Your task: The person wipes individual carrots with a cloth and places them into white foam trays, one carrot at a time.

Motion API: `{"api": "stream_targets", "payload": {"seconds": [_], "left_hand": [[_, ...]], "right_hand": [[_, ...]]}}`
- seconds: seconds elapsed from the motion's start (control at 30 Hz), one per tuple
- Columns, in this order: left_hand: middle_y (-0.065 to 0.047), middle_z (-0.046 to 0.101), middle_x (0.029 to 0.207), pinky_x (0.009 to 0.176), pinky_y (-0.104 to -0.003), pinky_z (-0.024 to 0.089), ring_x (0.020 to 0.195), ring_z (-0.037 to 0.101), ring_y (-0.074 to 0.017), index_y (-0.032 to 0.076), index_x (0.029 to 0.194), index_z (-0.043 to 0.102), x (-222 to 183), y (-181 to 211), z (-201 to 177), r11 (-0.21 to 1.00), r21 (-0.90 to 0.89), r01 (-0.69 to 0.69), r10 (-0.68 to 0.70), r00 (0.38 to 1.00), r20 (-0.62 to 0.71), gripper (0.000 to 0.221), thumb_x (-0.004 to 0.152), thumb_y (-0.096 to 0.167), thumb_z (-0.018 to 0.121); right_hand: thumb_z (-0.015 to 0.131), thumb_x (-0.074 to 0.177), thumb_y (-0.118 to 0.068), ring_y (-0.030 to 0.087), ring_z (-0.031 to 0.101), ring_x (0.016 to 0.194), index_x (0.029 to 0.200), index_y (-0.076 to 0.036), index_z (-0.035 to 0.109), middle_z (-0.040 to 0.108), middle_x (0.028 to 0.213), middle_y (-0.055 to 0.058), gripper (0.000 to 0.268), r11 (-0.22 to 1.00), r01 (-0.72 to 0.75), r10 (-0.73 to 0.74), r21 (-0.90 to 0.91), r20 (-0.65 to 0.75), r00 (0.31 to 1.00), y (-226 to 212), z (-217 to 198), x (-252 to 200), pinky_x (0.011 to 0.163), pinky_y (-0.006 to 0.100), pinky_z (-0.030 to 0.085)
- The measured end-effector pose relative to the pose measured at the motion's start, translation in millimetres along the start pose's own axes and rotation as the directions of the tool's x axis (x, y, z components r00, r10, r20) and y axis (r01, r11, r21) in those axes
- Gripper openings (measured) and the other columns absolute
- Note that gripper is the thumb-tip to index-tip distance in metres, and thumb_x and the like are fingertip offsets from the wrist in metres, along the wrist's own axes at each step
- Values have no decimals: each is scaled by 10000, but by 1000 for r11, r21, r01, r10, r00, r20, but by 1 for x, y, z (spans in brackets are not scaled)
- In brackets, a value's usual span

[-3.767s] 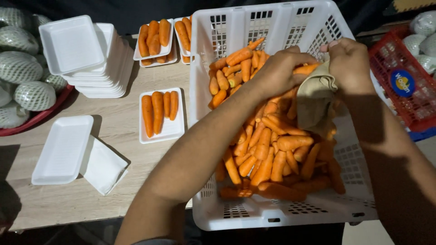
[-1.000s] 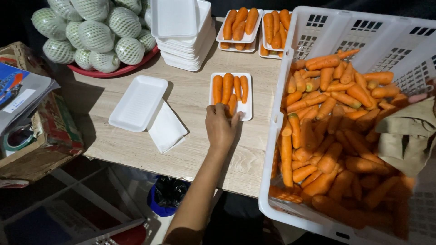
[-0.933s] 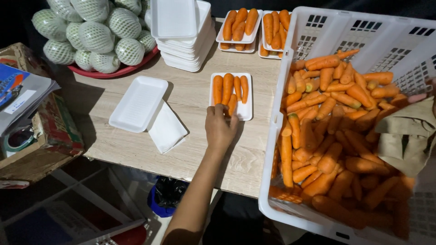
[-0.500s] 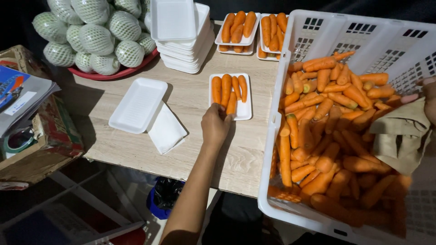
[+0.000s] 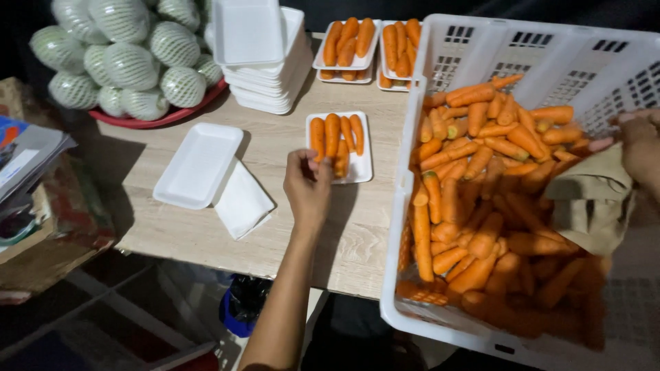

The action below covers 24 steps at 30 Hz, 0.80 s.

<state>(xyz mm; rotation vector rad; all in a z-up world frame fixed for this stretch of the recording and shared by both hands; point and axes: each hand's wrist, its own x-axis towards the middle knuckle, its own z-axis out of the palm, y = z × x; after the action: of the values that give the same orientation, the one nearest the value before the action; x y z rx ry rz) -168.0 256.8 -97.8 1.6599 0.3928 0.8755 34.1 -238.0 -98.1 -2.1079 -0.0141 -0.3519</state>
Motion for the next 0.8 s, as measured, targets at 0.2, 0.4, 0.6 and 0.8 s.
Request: {"api": "stream_targets", "payload": {"seconds": [0.2,0.4,0.6,0.8], "left_hand": [[41,456,684,635,-296,397,643,462,-118,163,777,458,7,134,54,881,-193,-433,472,770,429,321,919,210,743],[-186,731,993,696,-541,581,923,719,-422,37,1019,681,-5,180,186,588,255,-768,48,348,936,259,795,11,554],[-61,614,1375,754,-358,586,1086,684,-221,199,1368,601,-26,171,275,474,404,-782,-410,211,888,511,888,51,694],[96,-195,1764,1128,-597,378,1610,24,-314,588,1319,-406,-28,155,257,422,164,-891,-451,-49,891,1395,880,165,848]], "right_hand": [[709,1185,-284,160,622,906,1082,-116,749,702,1009,14,201,943,101,-126,-317,-60,990,-53,-22,-19,728,363,464],[705,1106,-242,174,675,970,1078,-121,757,748,1060,35,134,948,132,-164,-290,-91,982,-55,-19,-11,804,345,495],[641,1090,-256,97,622,826,957,-158,698,733,833,0,174,973,59,-68,-223,-31,997,-104,-21,-35,777,309,484],[604,1100,-251,103,717,785,989,-171,666,730,806,15,151,989,-84,84,-121,-9,996,-135,-19,-45,731,291,529]]}}
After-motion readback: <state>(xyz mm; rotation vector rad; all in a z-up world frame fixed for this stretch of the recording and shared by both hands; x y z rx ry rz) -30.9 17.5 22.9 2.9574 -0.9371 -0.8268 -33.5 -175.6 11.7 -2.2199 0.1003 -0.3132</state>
